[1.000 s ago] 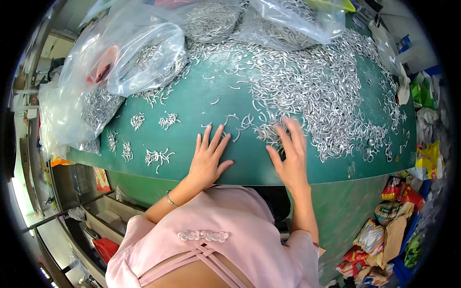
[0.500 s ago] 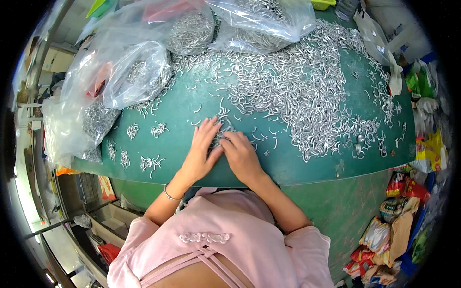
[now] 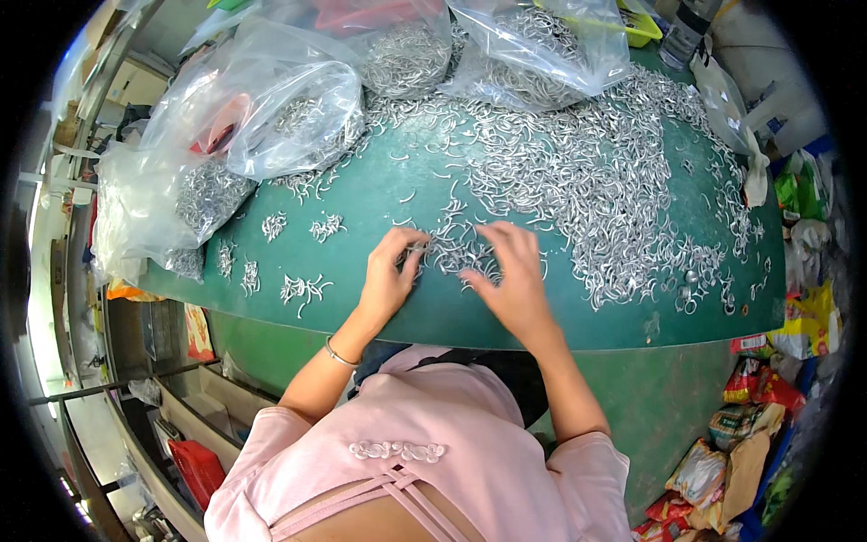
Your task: The person sorts small silver metal fasteners on a green tabletop, picking them up by hand and placing them into small piles. They occasionally transfer sorted fasteners into clear plastic bags and pink bowls. The workspace includes multiple bags of fasteners and containers.
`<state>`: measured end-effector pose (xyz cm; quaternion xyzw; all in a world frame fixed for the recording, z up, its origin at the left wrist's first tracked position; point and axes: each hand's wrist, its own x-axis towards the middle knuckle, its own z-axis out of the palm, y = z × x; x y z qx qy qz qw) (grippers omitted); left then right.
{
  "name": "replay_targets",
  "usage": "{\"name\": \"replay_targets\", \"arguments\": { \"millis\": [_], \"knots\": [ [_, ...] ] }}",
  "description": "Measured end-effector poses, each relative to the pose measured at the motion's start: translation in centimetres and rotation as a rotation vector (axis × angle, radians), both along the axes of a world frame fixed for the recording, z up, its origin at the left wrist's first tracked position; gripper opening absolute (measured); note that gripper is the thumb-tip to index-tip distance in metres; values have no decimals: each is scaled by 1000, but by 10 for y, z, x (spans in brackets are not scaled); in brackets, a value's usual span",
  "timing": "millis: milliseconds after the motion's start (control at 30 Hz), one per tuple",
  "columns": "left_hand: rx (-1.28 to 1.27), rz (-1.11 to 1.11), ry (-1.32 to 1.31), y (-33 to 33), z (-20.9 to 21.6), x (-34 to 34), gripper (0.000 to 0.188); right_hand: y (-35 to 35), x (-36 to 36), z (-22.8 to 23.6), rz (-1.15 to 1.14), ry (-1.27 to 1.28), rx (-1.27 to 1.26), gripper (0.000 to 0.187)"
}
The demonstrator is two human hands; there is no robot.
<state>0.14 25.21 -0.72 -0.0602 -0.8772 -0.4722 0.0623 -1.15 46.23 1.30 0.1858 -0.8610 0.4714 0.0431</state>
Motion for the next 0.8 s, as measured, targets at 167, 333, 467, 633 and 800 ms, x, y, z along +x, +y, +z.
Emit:
{"name": "replay_targets", "arguments": {
  "millis": [167,333,467,633,800],
  "knots": [
    [549,82,-188,-10,-4,-16,25,-16,4,-24,136,187,226,39],
    [574,79,-244,-17,-7,-26,26,2,-13,-37,-115,128,-27,11],
    [248,-4,-56,-33,-15,-18,26,20,-28,-28,-270,-110,-124,7],
    [-7,-282,277,-10,112,56,30,21,-11,-18,-211,308,303,14],
    [-138,-696,624,-12,227,154,25,14,2,-22,-75,220,453,13]
  ]
}}
